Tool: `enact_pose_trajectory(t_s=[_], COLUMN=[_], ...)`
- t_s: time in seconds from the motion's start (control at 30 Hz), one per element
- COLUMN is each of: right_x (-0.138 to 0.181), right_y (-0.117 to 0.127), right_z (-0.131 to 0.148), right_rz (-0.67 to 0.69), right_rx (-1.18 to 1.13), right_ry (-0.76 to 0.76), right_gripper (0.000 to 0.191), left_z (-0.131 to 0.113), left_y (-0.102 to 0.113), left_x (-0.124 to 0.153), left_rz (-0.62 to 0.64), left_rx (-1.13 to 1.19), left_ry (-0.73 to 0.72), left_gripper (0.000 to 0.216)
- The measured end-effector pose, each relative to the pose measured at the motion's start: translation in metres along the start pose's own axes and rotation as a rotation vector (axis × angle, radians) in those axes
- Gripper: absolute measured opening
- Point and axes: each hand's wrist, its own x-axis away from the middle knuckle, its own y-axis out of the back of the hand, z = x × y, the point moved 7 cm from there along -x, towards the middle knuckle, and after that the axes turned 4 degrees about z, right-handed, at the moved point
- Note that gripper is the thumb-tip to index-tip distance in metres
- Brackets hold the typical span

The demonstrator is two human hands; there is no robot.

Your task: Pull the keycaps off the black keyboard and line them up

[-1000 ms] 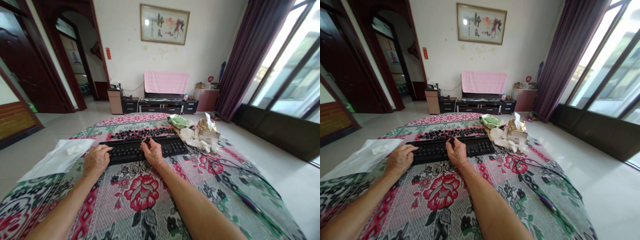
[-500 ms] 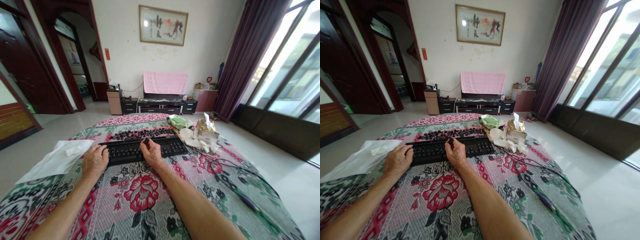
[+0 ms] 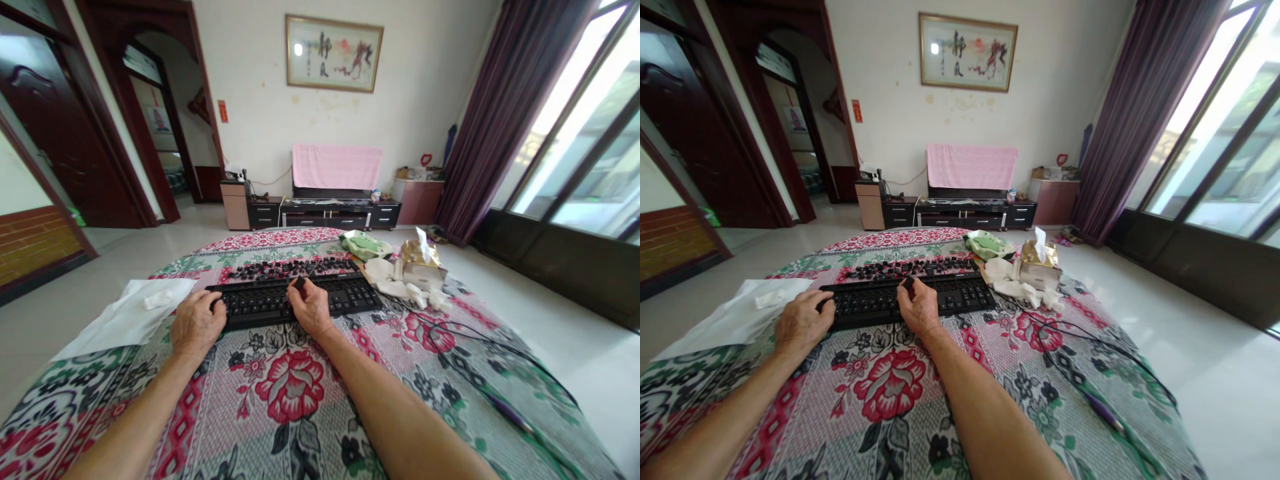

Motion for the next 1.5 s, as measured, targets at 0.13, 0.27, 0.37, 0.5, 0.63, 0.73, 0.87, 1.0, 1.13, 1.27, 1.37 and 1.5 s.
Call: enact_pose_trajectory(t_s=[0.13,0.27,0.37,0.5,0.63,0.73,0.87,1.0,1.13,1.27,1.37,1.5], right_x=[0.0,-0.001,-0.001,-0.002,-0.002,-0.002,-0.002,-0.005,-0.008,-0.009,-0.009,-0.01], right_y=[0.0,0.001,0.001,0.003,0.003,0.004,0.004,0.006,0.006,0.006,0.005,0.005], right_z=[-0.001,-0.003,-0.004,-0.002,-0.001,-0.001,-0.002,-0.004,-0.006,-0.006,-0.006,-0.006], right_rz=[-0.001,-0.011,-0.02,-0.014,0.001,0.002,-0.006,-0.023,-0.044,-0.039,-0.027,-0.017], right_rx=[0.002,-0.005,-0.007,0.003,0.01,0.01,-0.025,-0.138,-0.277,-0.313,-0.297,-0.268], right_ry=[0.005,-0.003,-0.008,-0.001,0.0,-0.007,-0.029,-0.095,-0.21,-0.253,-0.252,-0.232], right_gripper=[0.022,0.021,0.021,0.022,0.022,0.023,0.024,0.026,0.028,0.03,0.03,0.028], left_z=[0.001,0.0,-0.001,-0.001,0.001,0.0,0.003,0.02,0.034,0.031,0.026,0.024], left_y=[0.001,0.002,0.003,0.002,0.0,0.0,0.0,0.003,0.004,0.003,0.002,0.0], left_x=[0.0,0.001,0.001,0.002,0.002,0.002,0.001,0.002,0.005,0.003,0.002,0.001], left_rz=[-0.005,0.0,0.003,0.019,0.038,0.026,0.005,-0.074,-0.12,-0.064,-0.034,-0.013], left_rx=[0.004,-0.001,-0.005,0.005,0.023,0.034,0.093,0.179,0.285,0.329,0.313,0.293], left_ry=[0.012,0.012,0.012,0.031,0.059,0.041,0.062,0.244,0.414,0.404,0.358,0.329], left_gripper=[0.029,0.029,0.029,0.031,0.031,0.03,0.03,0.034,0.038,0.042,0.043,0.043])
